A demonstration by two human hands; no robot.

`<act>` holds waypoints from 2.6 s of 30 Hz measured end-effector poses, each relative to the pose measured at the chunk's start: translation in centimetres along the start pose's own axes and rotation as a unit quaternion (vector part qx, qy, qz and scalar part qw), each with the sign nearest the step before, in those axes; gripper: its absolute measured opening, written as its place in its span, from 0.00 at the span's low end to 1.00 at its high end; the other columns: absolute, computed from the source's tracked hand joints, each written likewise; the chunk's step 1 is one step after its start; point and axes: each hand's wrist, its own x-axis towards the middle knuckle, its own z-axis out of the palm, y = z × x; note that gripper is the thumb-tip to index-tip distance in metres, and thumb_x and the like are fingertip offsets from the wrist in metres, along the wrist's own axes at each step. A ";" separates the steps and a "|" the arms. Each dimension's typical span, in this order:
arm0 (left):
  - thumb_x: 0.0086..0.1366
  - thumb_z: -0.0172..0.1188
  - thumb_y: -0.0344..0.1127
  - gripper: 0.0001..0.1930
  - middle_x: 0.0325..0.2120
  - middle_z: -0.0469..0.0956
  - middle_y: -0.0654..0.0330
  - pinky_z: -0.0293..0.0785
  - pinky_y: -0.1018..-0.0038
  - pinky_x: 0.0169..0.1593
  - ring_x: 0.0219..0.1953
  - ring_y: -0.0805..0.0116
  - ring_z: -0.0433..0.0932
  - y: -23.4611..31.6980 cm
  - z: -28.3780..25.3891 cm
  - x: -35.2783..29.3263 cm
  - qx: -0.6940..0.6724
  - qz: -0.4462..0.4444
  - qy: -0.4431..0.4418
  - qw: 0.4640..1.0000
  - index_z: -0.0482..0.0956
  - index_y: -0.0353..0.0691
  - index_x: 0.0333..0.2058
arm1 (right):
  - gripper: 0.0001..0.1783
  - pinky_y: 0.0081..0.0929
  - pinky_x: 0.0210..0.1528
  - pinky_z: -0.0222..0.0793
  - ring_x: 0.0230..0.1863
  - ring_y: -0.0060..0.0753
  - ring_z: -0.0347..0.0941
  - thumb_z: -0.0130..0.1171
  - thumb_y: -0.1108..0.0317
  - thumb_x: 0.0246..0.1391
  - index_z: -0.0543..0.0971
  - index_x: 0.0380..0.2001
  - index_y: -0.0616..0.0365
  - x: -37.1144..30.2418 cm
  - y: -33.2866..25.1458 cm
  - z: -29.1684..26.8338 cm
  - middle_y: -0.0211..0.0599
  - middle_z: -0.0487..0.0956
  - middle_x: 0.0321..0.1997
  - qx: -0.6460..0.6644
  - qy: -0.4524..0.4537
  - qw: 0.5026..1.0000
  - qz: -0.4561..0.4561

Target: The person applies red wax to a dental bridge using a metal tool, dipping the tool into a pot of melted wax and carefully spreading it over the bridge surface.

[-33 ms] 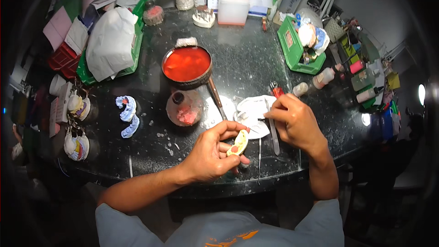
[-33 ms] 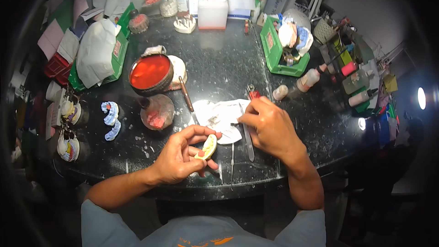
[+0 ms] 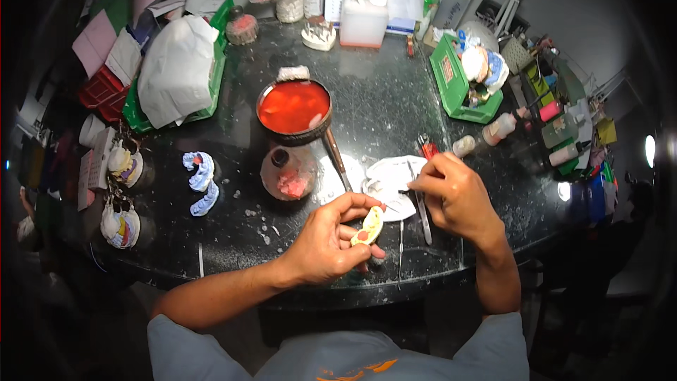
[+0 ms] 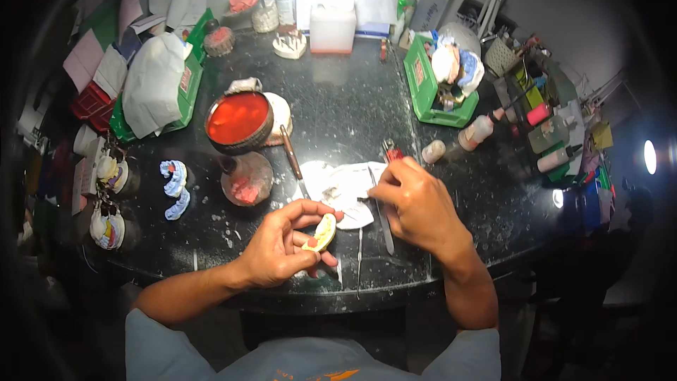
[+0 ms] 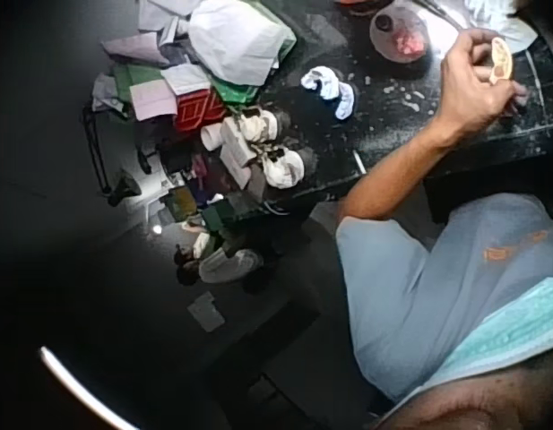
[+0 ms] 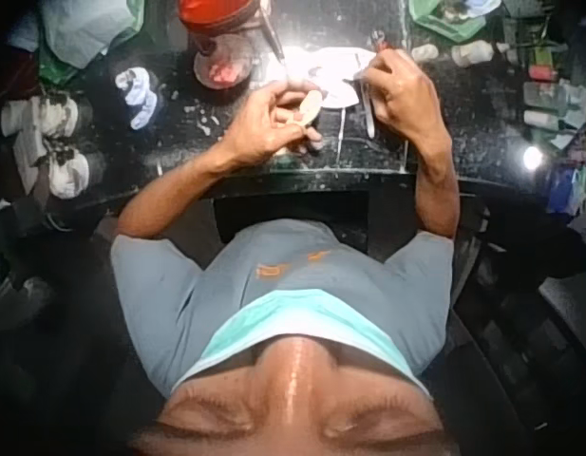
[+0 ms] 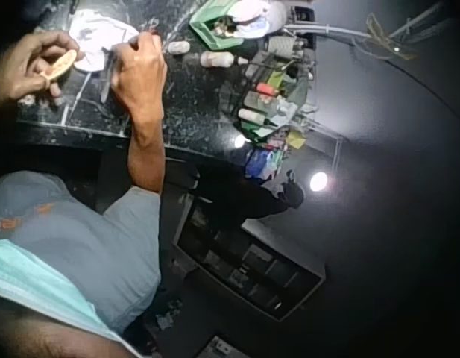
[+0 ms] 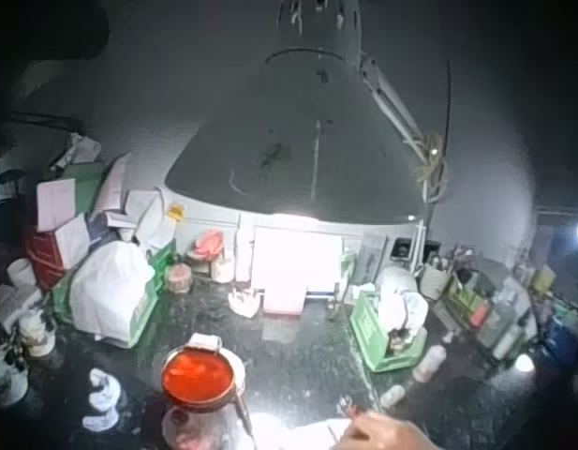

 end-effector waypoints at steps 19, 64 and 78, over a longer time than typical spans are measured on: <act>0.65 0.59 0.24 0.27 0.54 0.71 0.46 0.85 0.77 0.37 0.43 0.60 0.86 -0.5 -1.1 -0.2 0.021 0.018 -0.015 1.000 0.63 0.28 0.61 | 0.14 0.34 0.41 0.76 0.41 0.40 0.79 0.64 0.84 0.47 0.78 0.39 0.62 -0.4 -3.6 -2.0 0.40 0.75 0.44 0.353 -0.232 0.901 -0.097; 0.60 0.75 0.41 0.17 0.34 0.86 0.62 0.77 0.79 0.41 0.36 0.80 0.82 3.8 -6.1 -4.4 0.323 0.066 -0.150 0.932 0.86 0.35 0.41 | 0.08 0.15 0.28 0.69 0.30 0.18 0.78 0.57 0.64 0.69 0.76 0.40 0.58 10.1 -7.8 -1.0 0.31 0.82 0.30 0.409 0.208 0.887 0.055; 0.58 0.76 0.35 0.24 0.35 0.87 0.53 0.84 0.74 0.42 0.38 0.71 0.86 7.4 -9.0 -7.6 0.348 0.095 -0.105 0.927 0.66 0.35 0.40 | 0.08 0.15 0.24 0.66 0.25 0.20 0.76 0.55 0.65 0.70 0.75 0.40 0.60 9.5 -8.3 -0.2 0.36 0.82 0.29 0.407 0.274 0.869 0.070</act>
